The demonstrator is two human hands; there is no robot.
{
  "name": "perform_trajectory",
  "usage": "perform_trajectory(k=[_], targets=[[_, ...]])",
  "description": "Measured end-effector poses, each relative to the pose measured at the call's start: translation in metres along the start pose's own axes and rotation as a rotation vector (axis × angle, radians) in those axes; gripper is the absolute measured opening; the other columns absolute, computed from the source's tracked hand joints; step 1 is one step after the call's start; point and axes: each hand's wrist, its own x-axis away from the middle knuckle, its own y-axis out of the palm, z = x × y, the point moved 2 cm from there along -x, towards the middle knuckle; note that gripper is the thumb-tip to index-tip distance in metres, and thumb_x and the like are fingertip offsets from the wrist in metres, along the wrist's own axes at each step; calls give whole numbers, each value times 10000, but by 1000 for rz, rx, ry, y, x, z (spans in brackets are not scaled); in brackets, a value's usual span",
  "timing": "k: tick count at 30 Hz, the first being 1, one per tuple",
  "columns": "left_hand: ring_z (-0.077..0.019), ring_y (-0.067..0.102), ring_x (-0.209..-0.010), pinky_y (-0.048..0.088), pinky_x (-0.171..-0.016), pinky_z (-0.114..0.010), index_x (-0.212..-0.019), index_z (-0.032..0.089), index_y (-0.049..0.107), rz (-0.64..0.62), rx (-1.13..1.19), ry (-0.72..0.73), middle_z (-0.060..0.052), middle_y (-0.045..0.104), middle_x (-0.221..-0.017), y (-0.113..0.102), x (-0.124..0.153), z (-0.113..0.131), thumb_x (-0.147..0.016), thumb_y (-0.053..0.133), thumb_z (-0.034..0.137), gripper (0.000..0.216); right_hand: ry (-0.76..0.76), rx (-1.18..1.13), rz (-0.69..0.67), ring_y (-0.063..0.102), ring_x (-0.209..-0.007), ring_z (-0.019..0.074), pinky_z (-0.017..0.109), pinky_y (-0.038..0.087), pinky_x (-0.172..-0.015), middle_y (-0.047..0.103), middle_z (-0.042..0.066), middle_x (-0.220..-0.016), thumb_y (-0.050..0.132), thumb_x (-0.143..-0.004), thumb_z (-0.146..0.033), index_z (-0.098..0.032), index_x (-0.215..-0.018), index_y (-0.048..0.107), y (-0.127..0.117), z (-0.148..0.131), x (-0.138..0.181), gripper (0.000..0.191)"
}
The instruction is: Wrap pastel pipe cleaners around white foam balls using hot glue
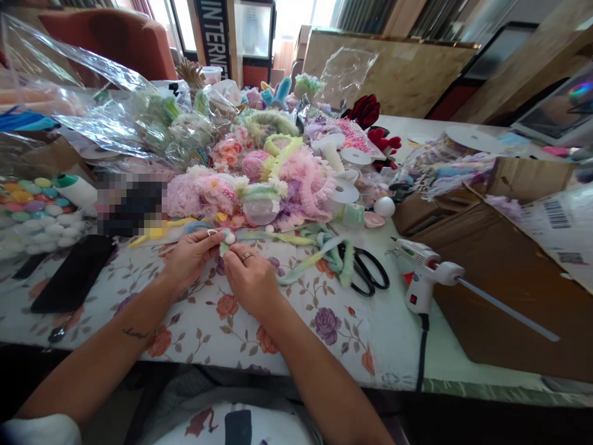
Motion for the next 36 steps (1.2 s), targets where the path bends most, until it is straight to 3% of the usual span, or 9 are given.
perform_trajectory(k=[7, 11, 16, 24, 30, 36], targets=[[-114, 614, -666, 510, -664, -236, -714, 122, 759, -5, 47, -61, -40, 691, -719, 3, 3, 0, -614, 849, 277, 206, 120, 53, -29, 625, -663, 155, 248, 506, -603, 669, 86, -860, 502, -937, -228, -167, -1095, 612, 6, 6, 5, 202], [-95, 578, -601, 497, -610, -234, -686, 123, 725, 3, 64, -109, -11, 645, -667, 5, 6, -4, -591, 862, 279, 229, 112, 137, -35, 601, -631, 142, 226, 467, -557, 644, 64, -799, 503, -936, -227, -168, -1015, 638, 7, 6, 5, 167], [-80, 582, -611, 499, -636, -216, -705, 125, 675, 10, 79, -131, 10, 628, -666, 8, 9, -4, -563, 878, 253, 278, 167, 68, 16, 579, -619, 134, 225, 461, -564, 601, 45, -752, 512, -929, -200, -173, -890, 638, 4, 6, 3, 135], [-83, 588, -646, 495, -646, -201, -719, 155, 597, -135, 69, -86, 20, 618, -701, 12, 11, 4, -665, 821, 279, 262, 273, -74, 57, 608, -766, 158, 256, 509, -627, 582, 79, -942, 526, -898, -183, -207, -872, 580, 1, 6, 0, 65], [-72, 555, -602, 467, -590, -183, -723, 162, 577, -145, 54, -59, 30, 580, -676, 13, 12, 5, -690, 802, 286, 259, 271, -141, 137, 618, -801, 159, 279, 531, -700, 605, 61, -935, 541, -891, -182, -227, -882, 563, -1, 5, -1, 51], [-86, 610, -666, 487, -661, -199, -982, 170, 663, -140, 91, -107, -7, 674, -780, 12, 12, 4, -703, 796, 263, 323, 261, -139, 145, 605, -787, 152, 272, 526, -696, 595, 58, -915, 536, -894, -164, -226, -889, 548, 0, 6, -1, 63]])
